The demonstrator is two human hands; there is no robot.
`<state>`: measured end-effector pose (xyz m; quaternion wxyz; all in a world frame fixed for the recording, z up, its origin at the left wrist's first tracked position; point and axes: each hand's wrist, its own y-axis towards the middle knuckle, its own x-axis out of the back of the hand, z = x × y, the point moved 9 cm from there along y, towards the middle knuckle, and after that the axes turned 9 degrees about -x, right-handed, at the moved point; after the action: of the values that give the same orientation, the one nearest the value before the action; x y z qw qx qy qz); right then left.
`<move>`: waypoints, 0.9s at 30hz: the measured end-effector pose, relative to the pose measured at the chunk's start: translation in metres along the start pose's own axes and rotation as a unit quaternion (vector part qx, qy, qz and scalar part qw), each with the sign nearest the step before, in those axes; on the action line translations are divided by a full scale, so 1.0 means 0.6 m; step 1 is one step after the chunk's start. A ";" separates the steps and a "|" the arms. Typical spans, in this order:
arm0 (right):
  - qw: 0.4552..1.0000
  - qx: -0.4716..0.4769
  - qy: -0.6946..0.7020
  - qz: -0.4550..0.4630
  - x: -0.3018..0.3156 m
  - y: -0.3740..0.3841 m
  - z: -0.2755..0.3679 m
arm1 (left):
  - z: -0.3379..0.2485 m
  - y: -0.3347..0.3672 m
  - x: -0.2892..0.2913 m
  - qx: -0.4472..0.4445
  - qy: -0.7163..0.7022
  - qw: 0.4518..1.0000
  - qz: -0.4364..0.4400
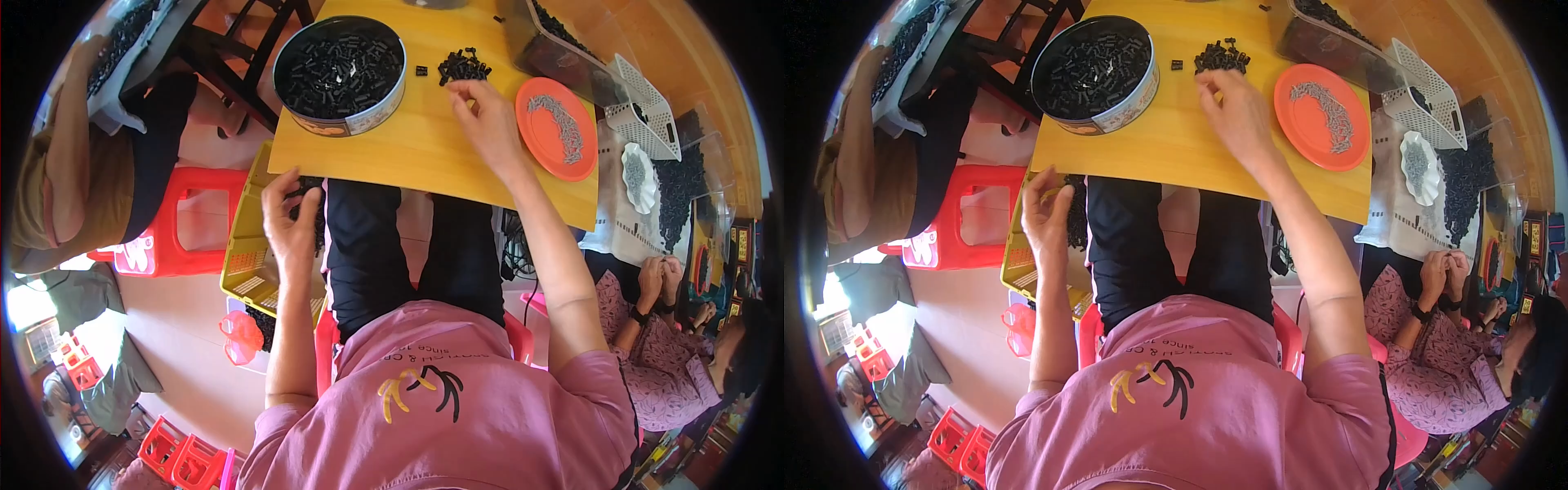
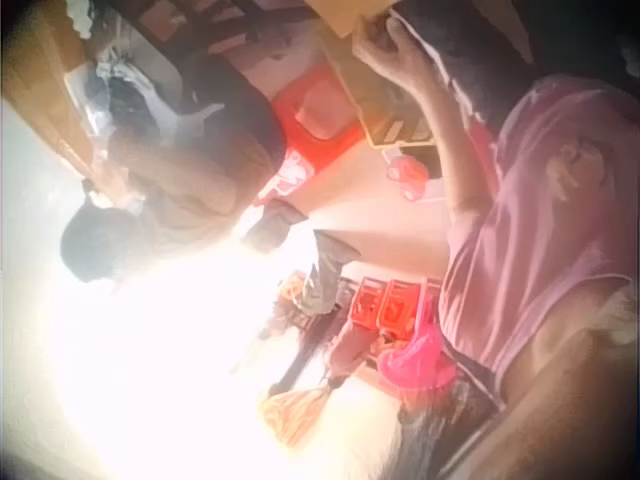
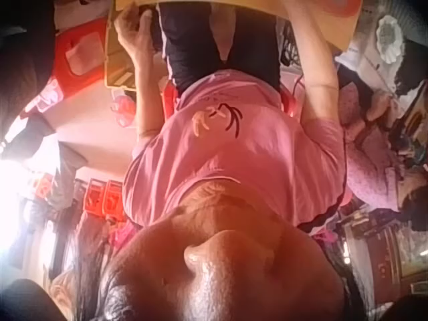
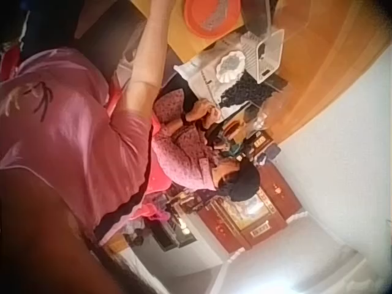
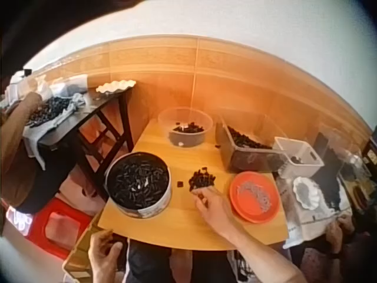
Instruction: The person inserts small metal pins into black plastic components by hand, taking the pins from a storage tin and the components from a sorting tray.
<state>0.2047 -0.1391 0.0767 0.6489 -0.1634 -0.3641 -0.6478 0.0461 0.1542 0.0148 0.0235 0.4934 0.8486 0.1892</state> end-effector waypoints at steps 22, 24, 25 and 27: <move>0.874 -0.203 0.407 0.170 -0.011 -0.074 -0.004 | -0.112 -0.007 -0.212 0.054 -0.237 0.955 0.170; 0.840 -0.221 0.460 0.182 -0.010 -0.096 -0.002 | -0.130 0.000 -0.235 0.032 -0.281 0.943 0.174; 0.803 -0.234 0.511 0.196 -0.012 -0.106 -0.001 | -0.129 0.001 -0.244 0.033 -0.281 0.943 0.177; 0.761 -0.256 0.553 0.223 -0.013 -0.120 0.001 | -0.142 -0.001 -0.262 -0.010 -0.276 0.938 0.210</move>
<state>0.1360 -0.1406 0.0532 0.7976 -0.0130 0.2842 -0.5319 0.1067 -0.0047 0.0702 0.2214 0.6928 0.6841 0.0547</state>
